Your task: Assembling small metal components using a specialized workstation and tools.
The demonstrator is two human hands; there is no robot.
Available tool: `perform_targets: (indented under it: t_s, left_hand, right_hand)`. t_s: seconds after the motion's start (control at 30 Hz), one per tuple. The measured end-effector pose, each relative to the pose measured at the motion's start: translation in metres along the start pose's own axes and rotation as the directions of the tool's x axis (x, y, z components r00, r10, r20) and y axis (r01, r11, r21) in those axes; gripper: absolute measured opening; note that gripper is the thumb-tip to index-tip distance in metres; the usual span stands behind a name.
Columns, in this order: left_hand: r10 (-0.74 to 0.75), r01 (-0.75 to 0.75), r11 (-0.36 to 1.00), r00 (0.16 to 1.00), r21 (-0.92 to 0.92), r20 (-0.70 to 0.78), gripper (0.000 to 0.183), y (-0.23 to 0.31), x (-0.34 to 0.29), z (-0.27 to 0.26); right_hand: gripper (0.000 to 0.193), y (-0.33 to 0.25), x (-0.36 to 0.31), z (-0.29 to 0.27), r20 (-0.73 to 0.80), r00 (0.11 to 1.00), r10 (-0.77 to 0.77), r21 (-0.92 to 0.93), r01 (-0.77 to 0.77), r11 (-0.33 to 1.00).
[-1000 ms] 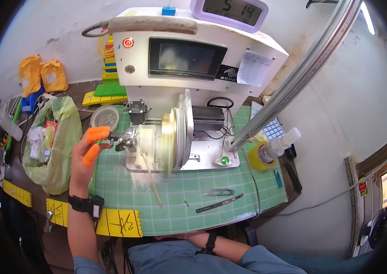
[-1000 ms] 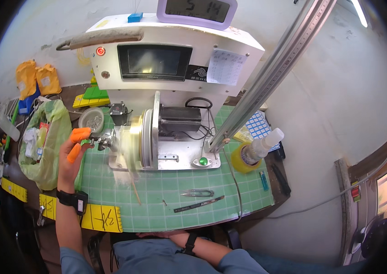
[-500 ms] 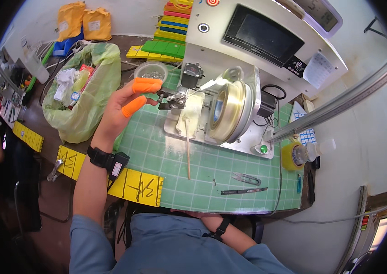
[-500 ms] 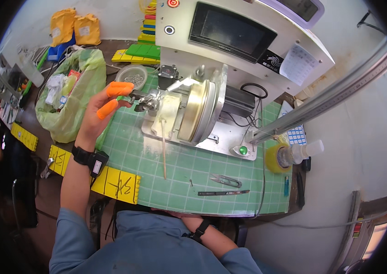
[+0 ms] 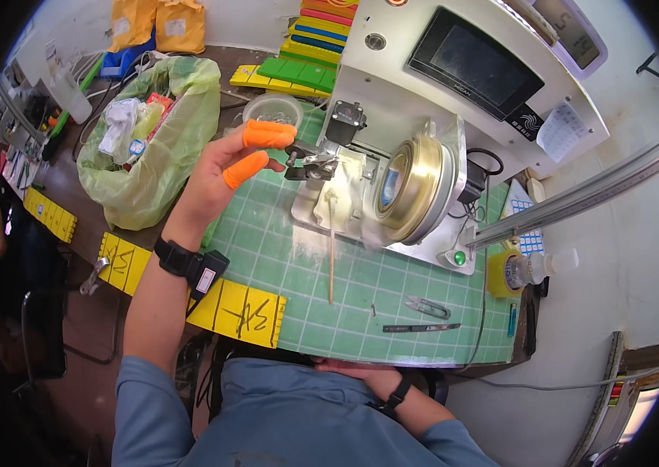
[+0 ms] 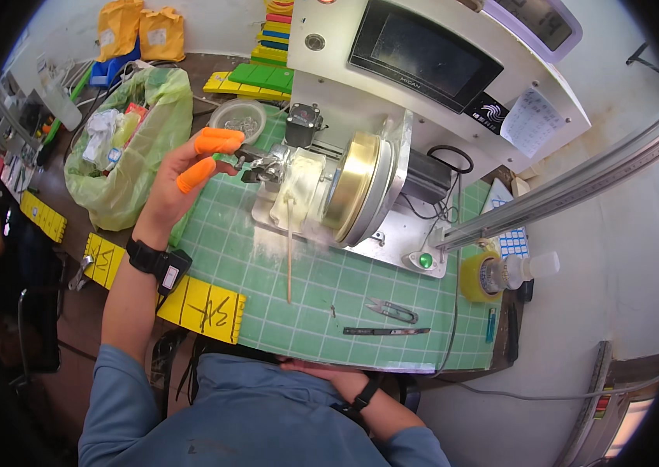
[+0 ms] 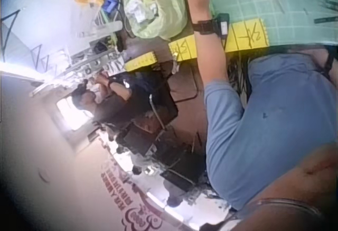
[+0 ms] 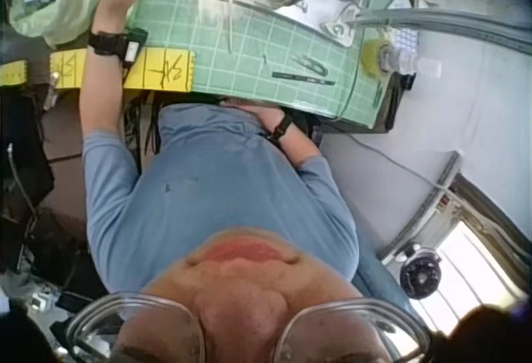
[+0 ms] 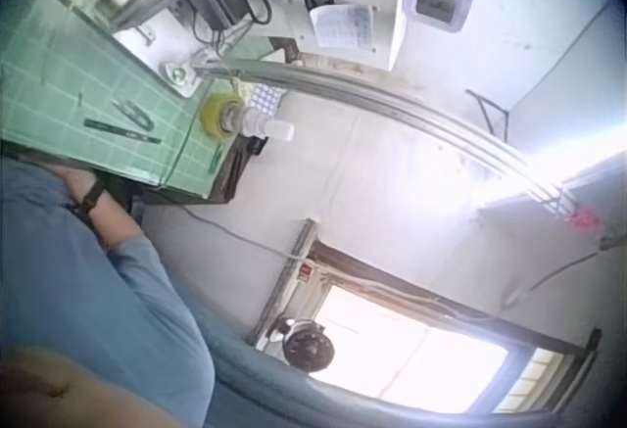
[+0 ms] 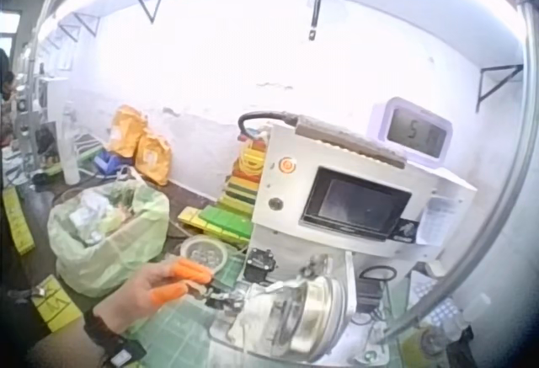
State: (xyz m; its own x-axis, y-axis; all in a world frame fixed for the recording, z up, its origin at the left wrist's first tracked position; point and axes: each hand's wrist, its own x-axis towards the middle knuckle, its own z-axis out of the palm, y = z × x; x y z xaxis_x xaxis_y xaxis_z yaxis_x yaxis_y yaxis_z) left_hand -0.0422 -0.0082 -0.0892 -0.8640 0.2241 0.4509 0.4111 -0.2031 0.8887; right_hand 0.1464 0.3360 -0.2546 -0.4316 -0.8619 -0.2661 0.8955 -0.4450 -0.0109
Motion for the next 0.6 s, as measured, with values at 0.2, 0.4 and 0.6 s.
perform_targets:
  t_s: [0.2,0.4,0.6]
  left_hand:
    - [0.053,-0.053,0.998,0.999,0.027,-0.004,0.032,0.000,0.003,0.000]
    - [0.059,-0.057,0.996,0.998,0.065,-0.019,0.030,0.005,0.002,0.003]
    - [0.045,-0.044,0.994,0.999,0.105,-0.008,0.027,0.010,0.001,0.009]
  right_hand:
    - [0.053,-0.017,-0.061,0.023,-0.211,0.963,0.169,-0.393,-0.242,0.887]
    - [0.050,-0.018,-0.097,0.043,-0.320,0.939,0.127,-0.573,-0.298,0.763]
    - [0.041,-0.021,-0.112,0.128,-0.342,0.933,0.109,-0.796,-0.349,0.494]
